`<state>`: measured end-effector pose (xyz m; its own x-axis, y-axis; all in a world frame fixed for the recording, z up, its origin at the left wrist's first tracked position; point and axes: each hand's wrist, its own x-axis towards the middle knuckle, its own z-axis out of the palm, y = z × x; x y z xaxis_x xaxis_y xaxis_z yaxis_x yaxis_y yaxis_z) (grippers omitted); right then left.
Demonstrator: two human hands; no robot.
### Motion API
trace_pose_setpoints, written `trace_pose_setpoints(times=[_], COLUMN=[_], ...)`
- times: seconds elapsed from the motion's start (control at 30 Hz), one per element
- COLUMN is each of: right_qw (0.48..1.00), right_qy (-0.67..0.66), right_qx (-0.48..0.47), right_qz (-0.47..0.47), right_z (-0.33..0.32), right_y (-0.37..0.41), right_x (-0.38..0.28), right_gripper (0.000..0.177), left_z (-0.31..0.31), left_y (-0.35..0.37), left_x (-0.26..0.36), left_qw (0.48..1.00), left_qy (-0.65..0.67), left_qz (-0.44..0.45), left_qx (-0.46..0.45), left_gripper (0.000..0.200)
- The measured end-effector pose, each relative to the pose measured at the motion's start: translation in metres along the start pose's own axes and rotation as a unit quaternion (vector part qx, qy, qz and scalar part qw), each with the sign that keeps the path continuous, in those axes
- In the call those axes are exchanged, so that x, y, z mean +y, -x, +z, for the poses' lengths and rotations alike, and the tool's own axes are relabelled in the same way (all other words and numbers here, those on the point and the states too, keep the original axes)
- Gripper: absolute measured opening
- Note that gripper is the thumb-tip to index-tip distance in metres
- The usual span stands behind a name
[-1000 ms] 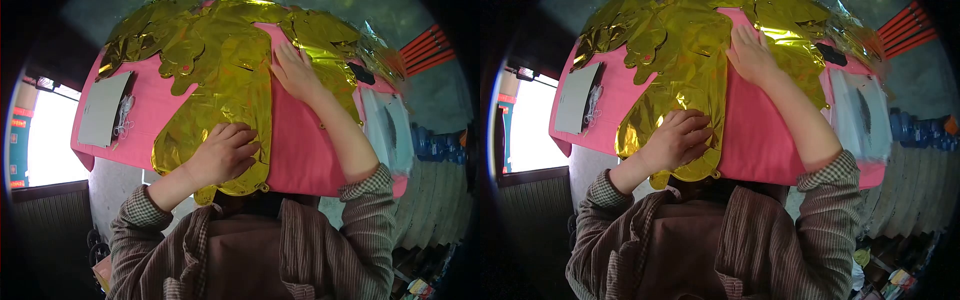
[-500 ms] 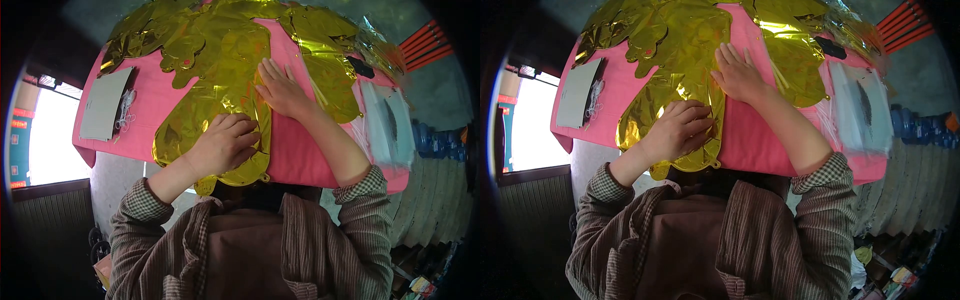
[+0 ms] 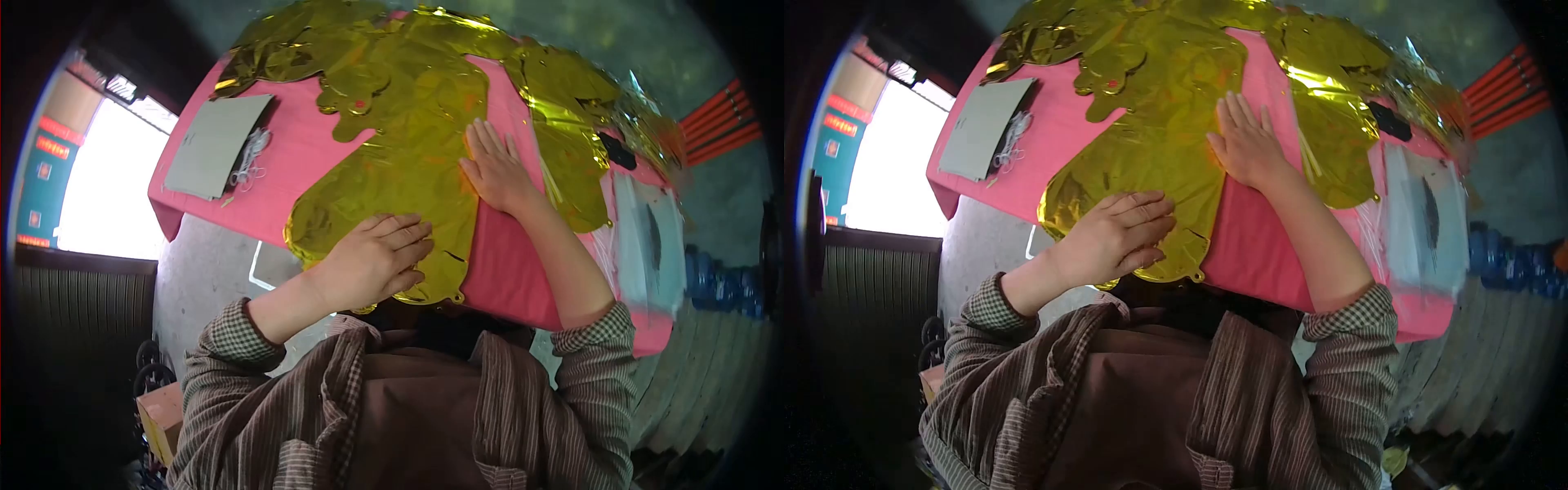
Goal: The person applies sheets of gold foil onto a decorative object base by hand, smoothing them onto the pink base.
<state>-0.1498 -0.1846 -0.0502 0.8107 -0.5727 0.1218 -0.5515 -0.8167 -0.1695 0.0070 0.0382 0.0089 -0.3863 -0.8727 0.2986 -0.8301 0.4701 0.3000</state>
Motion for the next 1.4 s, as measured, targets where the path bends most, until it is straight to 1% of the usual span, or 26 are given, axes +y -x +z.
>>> trace_pose_setpoints(times=[0.07,0.1,0.17,0.23,0.3,0.37,0.4,0.47,0.6,0.63,0.67,0.7,0.77,0.8,0.87,0.93,1.0,1.03,1.07,1.13,1.17,1.2,1.27,1.4], right_qw=[1.0,1.0,0.999,0.999,0.999,0.999,0.999,0.998,0.998,0.998,0.998,0.998,0.998,0.998,0.998,0.998,0.998,0.998,0.998,0.997,0.997,0.997,0.997,0.996], right_qy=[0.013,0.013,0.016,0.018,0.018,0.02,0.02,0.02,0.015,0.017,0.019,0.018,0.016,0.015,0.028,0.025,0.024,0.022,0.021,0.026,0.029,0.03,0.027,0.034], right_qx=[-0.02,-0.017,-0.026,-0.029,-0.032,-0.04,-0.042,-0.051,-0.052,-0.053,-0.054,-0.055,-0.055,-0.057,-0.052,-0.054,-0.057,-0.057,-0.056,-0.059,-0.064,-0.065,-0.059,-0.07], right_qz=[0.016,0.01,0.02,0.019,0.02,0.023,0.021,0.025,0.024,0.025,0.027,0.027,0.029,0.028,0.027,0.03,0.034,0.035,0.035,0.038,0.039,0.038,0.04,0.043], right_z=[-0.001,-0.002,-0.004,-0.004,-0.005,-0.004,-0.005,-0.007,-0.006,-0.007,-0.007,-0.008,-0.008,-0.007,-0.005,-0.008,-0.009,-0.009,-0.009,-0.01,-0.011,-0.011,-0.009,-0.012], right_y=[0.0,0.0,0.001,0.001,0.0,0.0,0.0,0.0,-0.001,0.0,0.0,0.0,0.0,0.0,-0.001,-0.001,0.0,0.0,0.0,0.0,0.0,0.0,0.0,0.0], right_x=[0.0,0.0,-0.001,-0.001,-0.001,-0.001,-0.001,-0.002,-0.001,-0.001,-0.002,-0.002,-0.003,-0.002,-0.001,-0.003,-0.004,-0.004,-0.004,-0.004,-0.005,-0.004,-0.004,-0.005], right_gripper=[0.062,0.062,0.062,0.062,0.062,0.062,0.062,0.063,0.063,0.063,0.063,0.063,0.062,0.062,0.062,0.062,0.062,0.062,0.062,0.061,0.061,0.061,0.061,0.061], left_z=[-0.011,-0.018,-0.032,-0.029,-0.028,-0.032,-0.035,-0.041,-0.053,-0.061,-0.065,-0.063,-0.058,-0.059,-0.066,-0.063,-0.059,-0.052,-0.046,-0.036,-0.033,-0.027,-0.008,0.013], left_y=[0.016,0.022,0.031,0.045,0.053,0.053,0.051,0.044,0.042,0.037,0.035,0.036,0.043,0.04,0.022,0.009,-0.005,-0.01,-0.016,-0.029,-0.037,-0.042,-0.047,-0.056], left_x=[-0.005,-0.008,-0.021,-0.039,-0.052,-0.055,-0.056,-0.058,-0.054,-0.047,-0.043,-0.042,-0.04,-0.031,-0.006,0.005,0.013,0.013,0.013,0.017,0.018,0.017,0.013,0.014], left_qw=[0.993,0.993,0.962,0.921,0.912,0.895,0.893,0.881,0.891,0.864,0.825,0.824,0.859,0.858,0.869,0.872,0.897,0.906,0.907,0.921,0.918,0.918,0.932,0.936], left_qy=[0.069,0.065,-0.019,-0.192,-0.216,-0.133,-0.133,-0.053,-0.034,0.066,0.164,0.165,0.182,0.182,0.214,0.223,0.219,0.223,0.223,0.244,0.232,0.233,0.224,0.207], left_qz=[-0.094,-0.098,-0.269,-0.32,-0.321,-0.422,-0.425,-0.471,-0.453,-0.5,-0.541,-0.541,-0.469,-0.471,-0.426,-0.416,-0.375,-0.357,-0.355,-0.3,-0.322,-0.322,-0.286,-0.284], left_qx=[-0.022,-0.018,0.037,0.115,0.132,0.064,0.064,0.012,-0.018,0.003,0.025,0.024,0.094,0.093,0.131,0.126,0.079,0.049,0.05,0.04,-0.002,-0.001,0.006,-0.017], left_gripper=[0.033,0.033,0.033,0.032,0.036,0.038,0.038,0.037,0.034,0.03,0.026,0.026,0.021,0.021,0.021,0.024,0.03,0.037,0.037,0.044,0.047,0.047,0.044,0.045])
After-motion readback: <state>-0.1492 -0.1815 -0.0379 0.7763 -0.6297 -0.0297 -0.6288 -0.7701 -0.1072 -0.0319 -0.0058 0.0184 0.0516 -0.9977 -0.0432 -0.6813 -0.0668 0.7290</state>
